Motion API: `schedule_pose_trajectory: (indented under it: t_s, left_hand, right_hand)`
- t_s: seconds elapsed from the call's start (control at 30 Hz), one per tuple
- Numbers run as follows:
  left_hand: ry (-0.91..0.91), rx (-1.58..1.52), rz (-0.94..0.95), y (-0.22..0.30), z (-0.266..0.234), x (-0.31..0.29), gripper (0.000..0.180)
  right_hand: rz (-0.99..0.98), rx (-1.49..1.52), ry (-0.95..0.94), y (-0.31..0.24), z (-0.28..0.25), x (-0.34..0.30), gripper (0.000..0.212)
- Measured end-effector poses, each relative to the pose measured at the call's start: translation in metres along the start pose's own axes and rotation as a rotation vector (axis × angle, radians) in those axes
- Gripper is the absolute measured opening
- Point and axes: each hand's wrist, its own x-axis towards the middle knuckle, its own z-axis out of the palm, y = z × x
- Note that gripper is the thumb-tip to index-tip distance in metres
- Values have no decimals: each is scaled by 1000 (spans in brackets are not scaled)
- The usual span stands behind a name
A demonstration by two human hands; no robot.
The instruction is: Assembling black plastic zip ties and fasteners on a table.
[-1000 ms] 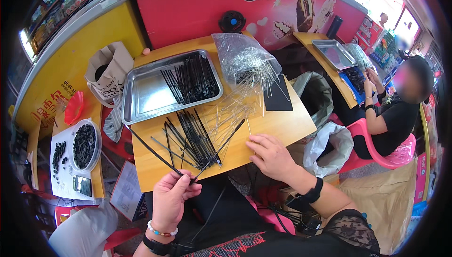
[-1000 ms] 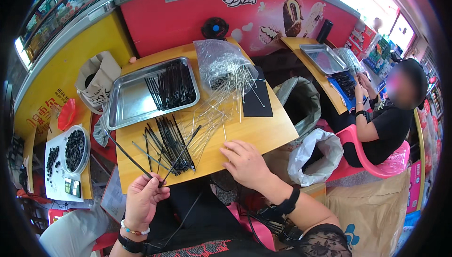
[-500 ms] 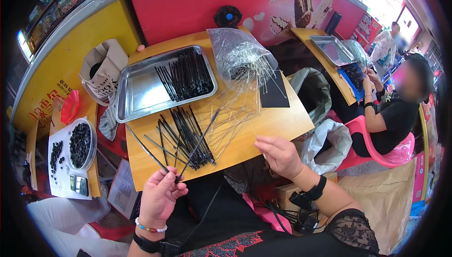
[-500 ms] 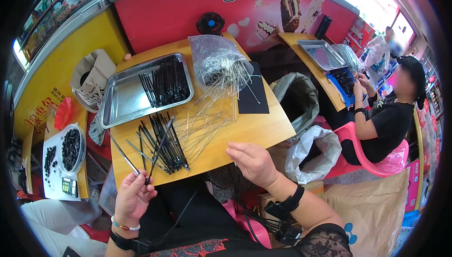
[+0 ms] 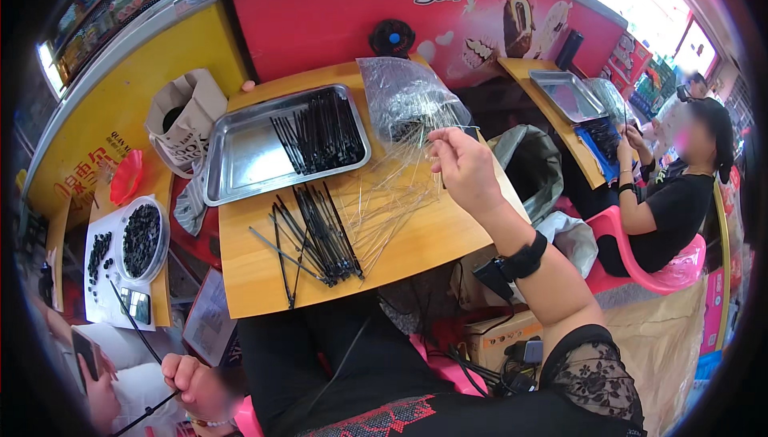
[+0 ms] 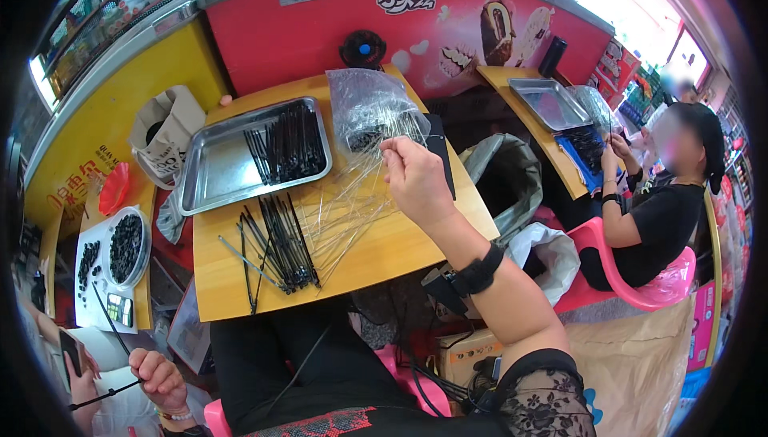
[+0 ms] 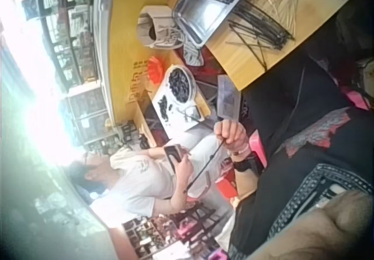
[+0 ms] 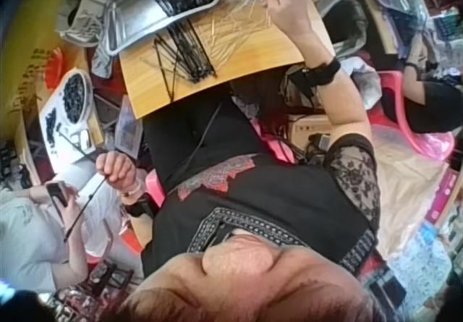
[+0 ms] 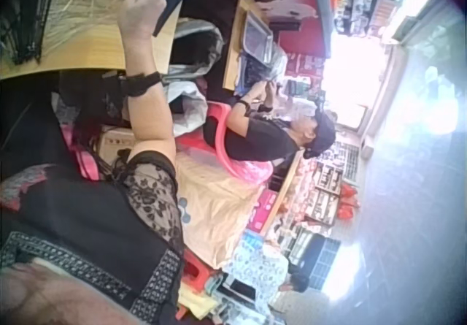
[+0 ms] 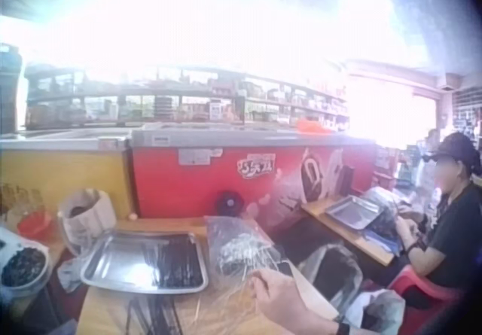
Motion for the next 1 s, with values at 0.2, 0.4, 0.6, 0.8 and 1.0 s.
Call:
schedule_pose_trajectory:
  t_s: [0.2,0.4,0.6,0.8,1.0]
  left_hand:
    - [-47,-120,-43,-11,2,5,10]
    - [212,206,-396,-60,5,30,8]
    - [358,627,-978,-141,7,87,14]
    - [204,651,-1031,-191,-8,121,33]
    - [233,654,-1021,-212,-25,145,69]
  right_hand:
    - [109,-96,-38,-9,-5,13,14]
    - [-20,-258,-94,12,-12,15,17]
    - [-63,-184,-225,-2,-20,-7,17]
    - [-361,-327,-306,-19,-38,-64,16]
    - [-592,-419,-376,3,-50,-109,22]
